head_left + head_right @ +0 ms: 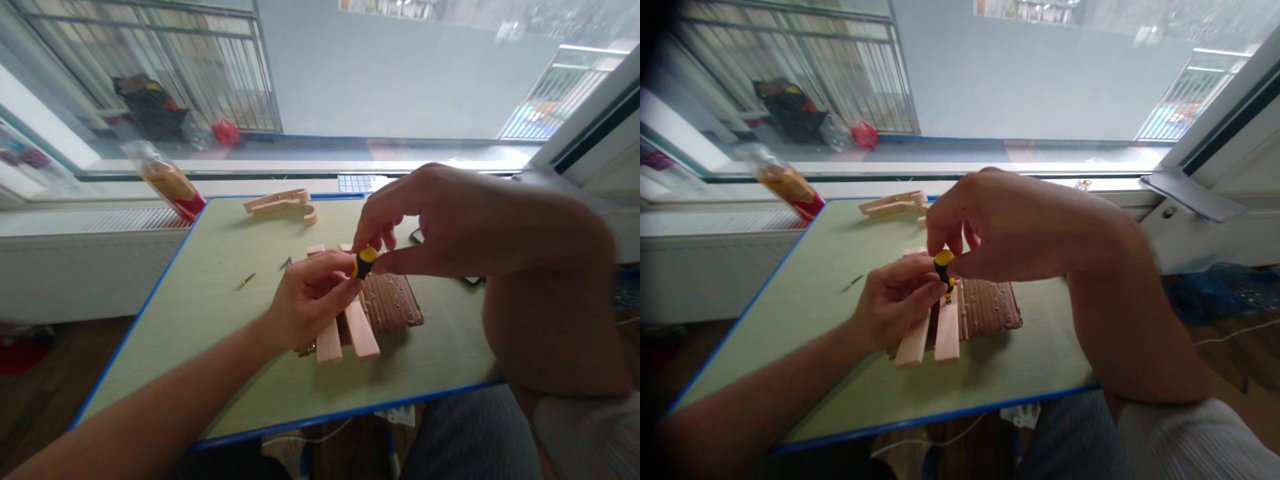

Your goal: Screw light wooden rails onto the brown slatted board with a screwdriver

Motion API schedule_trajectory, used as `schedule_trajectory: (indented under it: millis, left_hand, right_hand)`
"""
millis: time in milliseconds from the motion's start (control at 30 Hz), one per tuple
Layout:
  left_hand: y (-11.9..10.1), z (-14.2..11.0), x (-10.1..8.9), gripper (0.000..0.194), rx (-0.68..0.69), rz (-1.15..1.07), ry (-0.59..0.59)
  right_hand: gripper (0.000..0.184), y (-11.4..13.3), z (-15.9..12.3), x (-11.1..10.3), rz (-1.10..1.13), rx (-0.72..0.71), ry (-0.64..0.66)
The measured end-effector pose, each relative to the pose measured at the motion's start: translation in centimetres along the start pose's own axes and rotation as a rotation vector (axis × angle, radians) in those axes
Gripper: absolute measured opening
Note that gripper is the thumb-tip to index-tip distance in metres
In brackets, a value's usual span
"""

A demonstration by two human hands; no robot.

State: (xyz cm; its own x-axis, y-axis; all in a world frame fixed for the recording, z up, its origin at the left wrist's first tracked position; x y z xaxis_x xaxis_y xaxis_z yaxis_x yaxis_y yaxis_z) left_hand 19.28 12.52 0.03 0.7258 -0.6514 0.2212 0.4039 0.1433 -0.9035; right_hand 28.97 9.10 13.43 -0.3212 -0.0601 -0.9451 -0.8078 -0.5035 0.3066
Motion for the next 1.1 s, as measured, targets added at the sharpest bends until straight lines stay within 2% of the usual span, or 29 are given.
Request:
schedule_trajectory:
  millis: [167,267,400,567,733,1000,1100]
  left_hand:
    - [-0.4,0.0,0.3,0.013,0.012,0.019,0.013]
    - [0.0,-0.1,0.2,0.018,-0.002,-0.020,0.008]
    - [0.5,-0.2,0.0,0.023,-0.035,0.010,-0.023]
    - [0.2,0.0,0.1,0.029,0.004,0.010,-0.025]
    - [0.3,0.1,0.1,0.023,-0.002,-0.038,-0.017]
    - [0.8,-0.2,-0.3,0.028,-0.023,-0.047,-0.009]
    - [0.8,-0.1,-0.3,0.027,-0.020,-0.035,-0.003]
  right_hand:
    - [0.010,-0.4,0.2,0.2,0.005,0.041,-0.002]
    - [0.009,-1.0,0.4,0.2,-0.018,0.087,-0.019]
    - [0.020,-1.2,0.6,0.3,-0.057,0.108,-0.011]
    - [0.028,-1.4,0.8,0.5,-0.106,0.127,-0.001]
    - [0.040,-1.4,0.8,0.5,-0.119,0.122,-0.017]
    - [0.020,-0.4,0.0,0.2,0.034,0.007,0.018]
    - [0.017,-0.4,0.0,0.2,0.016,0.004,0.032]
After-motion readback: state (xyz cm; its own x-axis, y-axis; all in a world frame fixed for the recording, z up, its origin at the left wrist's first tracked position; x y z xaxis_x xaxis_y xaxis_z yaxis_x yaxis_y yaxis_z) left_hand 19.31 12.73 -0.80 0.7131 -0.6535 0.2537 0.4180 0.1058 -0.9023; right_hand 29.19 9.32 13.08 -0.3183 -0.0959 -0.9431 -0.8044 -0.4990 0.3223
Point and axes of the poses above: each hand's wrist, its own z-axis towards the middle knuckle, its own x-axis out of the palm, y = z × x, the point moved 9 cm from there along z, towards the middle knuckle, and after that the axes turned 5 degrees about -y, right-handed, at the moved point
